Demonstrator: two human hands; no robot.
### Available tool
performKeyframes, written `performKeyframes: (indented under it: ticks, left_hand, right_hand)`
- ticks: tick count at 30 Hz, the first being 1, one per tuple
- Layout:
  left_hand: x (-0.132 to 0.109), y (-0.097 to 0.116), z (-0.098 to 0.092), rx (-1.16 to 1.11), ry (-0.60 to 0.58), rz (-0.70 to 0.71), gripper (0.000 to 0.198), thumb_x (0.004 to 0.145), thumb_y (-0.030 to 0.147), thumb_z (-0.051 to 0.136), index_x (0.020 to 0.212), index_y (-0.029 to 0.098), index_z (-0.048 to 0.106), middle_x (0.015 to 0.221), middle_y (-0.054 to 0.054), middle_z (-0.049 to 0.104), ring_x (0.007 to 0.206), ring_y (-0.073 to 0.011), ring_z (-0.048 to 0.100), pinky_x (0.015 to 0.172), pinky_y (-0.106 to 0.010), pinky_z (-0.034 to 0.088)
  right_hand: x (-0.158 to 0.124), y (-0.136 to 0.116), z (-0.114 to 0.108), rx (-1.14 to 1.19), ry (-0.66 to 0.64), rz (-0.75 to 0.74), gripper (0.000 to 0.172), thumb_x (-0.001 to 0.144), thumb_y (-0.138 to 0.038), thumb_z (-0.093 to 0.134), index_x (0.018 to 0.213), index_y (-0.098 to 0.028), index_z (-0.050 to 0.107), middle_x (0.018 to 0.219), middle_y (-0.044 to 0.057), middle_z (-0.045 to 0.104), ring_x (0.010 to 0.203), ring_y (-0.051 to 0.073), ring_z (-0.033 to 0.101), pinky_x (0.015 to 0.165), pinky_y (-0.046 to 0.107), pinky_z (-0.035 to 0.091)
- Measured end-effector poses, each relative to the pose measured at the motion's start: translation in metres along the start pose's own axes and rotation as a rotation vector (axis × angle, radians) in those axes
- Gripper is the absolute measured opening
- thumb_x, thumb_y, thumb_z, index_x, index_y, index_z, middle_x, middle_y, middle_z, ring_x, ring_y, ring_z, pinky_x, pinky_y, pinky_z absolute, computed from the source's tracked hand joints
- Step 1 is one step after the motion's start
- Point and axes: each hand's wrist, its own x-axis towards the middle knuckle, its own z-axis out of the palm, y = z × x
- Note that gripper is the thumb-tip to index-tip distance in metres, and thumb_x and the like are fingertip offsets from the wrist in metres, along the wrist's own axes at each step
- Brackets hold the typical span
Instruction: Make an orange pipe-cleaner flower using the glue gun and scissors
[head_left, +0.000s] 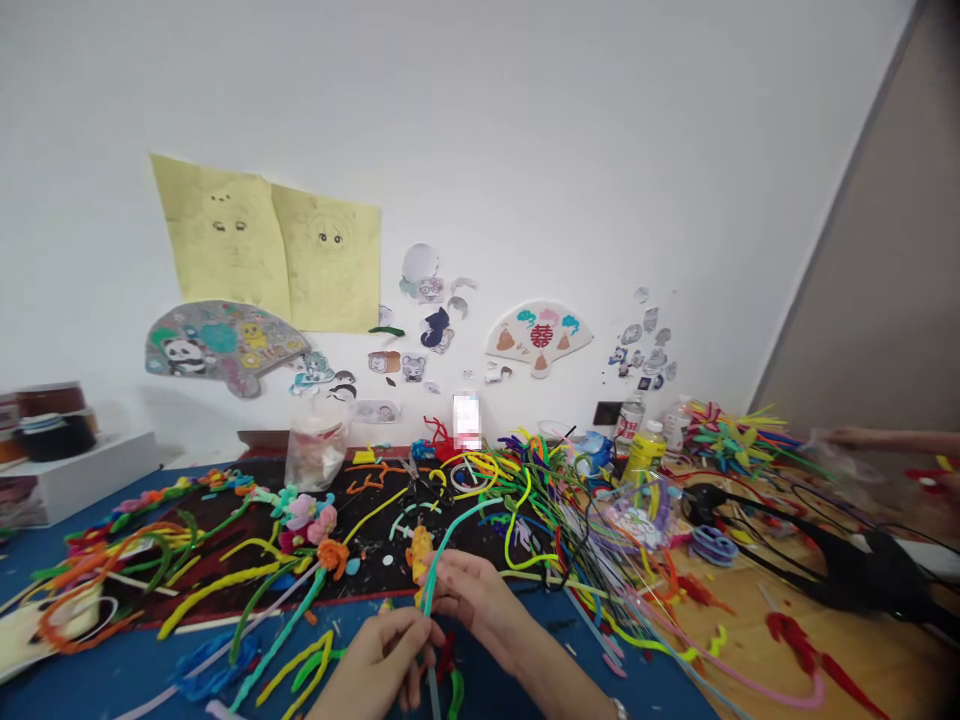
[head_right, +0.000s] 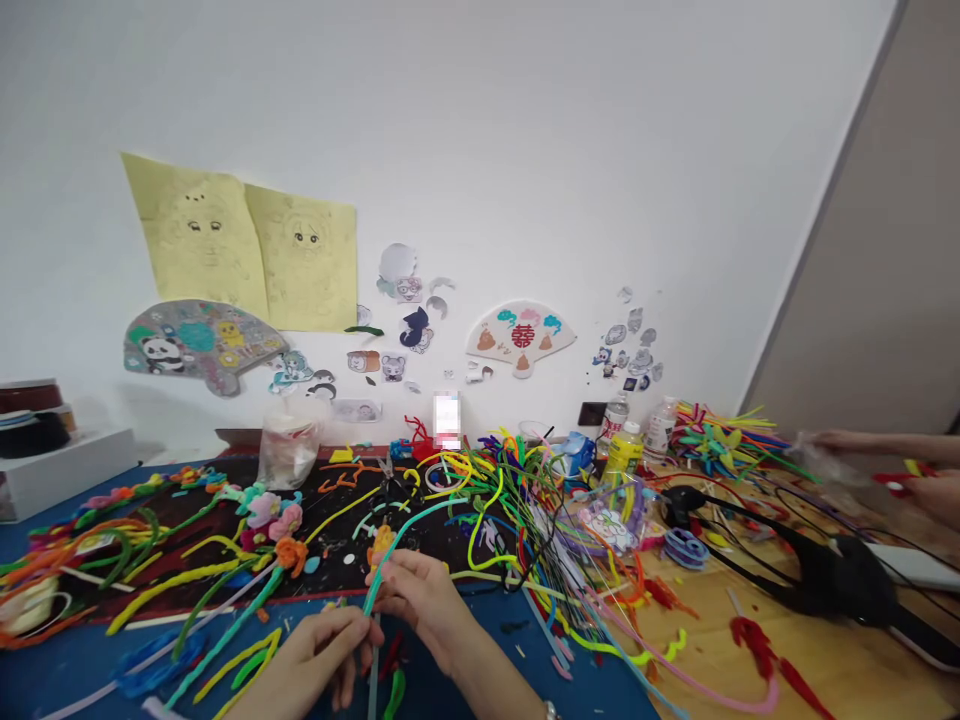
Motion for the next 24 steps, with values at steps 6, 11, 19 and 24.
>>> performKeyframes:
  ticks: [6,11,19,24]
  left_hand:
    - [0.001,-0.009,0.002,0.049,0.009,0.028,0.055,0.072,0.066,0.043,0.073,0.012,0.057,0.059,0.002,0.054,0.037,-0.0065,0.047,0.039,-0.018,0.028]
    - [0.003,-0.011,0.004,0.018,0.145,0.099,0.041,0.076,0.058,0.046,0.079,0.018,0.049,0.061,0.004,0.055,0.037,-0.0073,0.048,0.040,-0.019,0.032]
    - [0.002,-0.009,0.001,-0.068,0.258,0.145,0.039,0.076,0.054,0.052,0.095,0.022,0.044,0.063,0.007,0.053,0.035,-0.0075,0.047,0.038,-0.019,0.035]
    - [0.001,-0.005,-0.001,0.025,0.189,0.118,0.037,0.079,0.053,0.048,0.087,0.018,0.054,0.062,0.004,0.055,0.037,-0.0080,0.049,0.039,-0.019,0.036]
  right_hand:
    - [-0.003,0.000,0.001,-0.077,-0.029,0.033,0.041,0.052,-0.025,0.083,0.088,-0.013,0.069,0.073,0.002,0.067,0.066,0.009,0.059,0.066,0.022,0.044]
    - [0.001,0.002,-0.002,-0.043,0.039,-0.010,0.042,0.047,-0.025,0.084,0.084,-0.013,0.067,0.070,0.001,0.067,0.065,0.012,0.061,0.068,0.026,0.046]
    - [0.004,0.007,-0.005,-0.015,0.054,-0.045,0.038,0.052,-0.026,0.083,0.082,-0.012,0.066,0.068,0.002,0.066,0.060,0.012,0.060,0.066,0.028,0.046]
    - [0.004,0.007,-0.004,-0.062,0.052,-0.084,0.034,0.055,-0.024,0.081,0.083,-0.012,0.066,0.068,0.001,0.065,0.059,0.011,0.058,0.064,0.027,0.045]
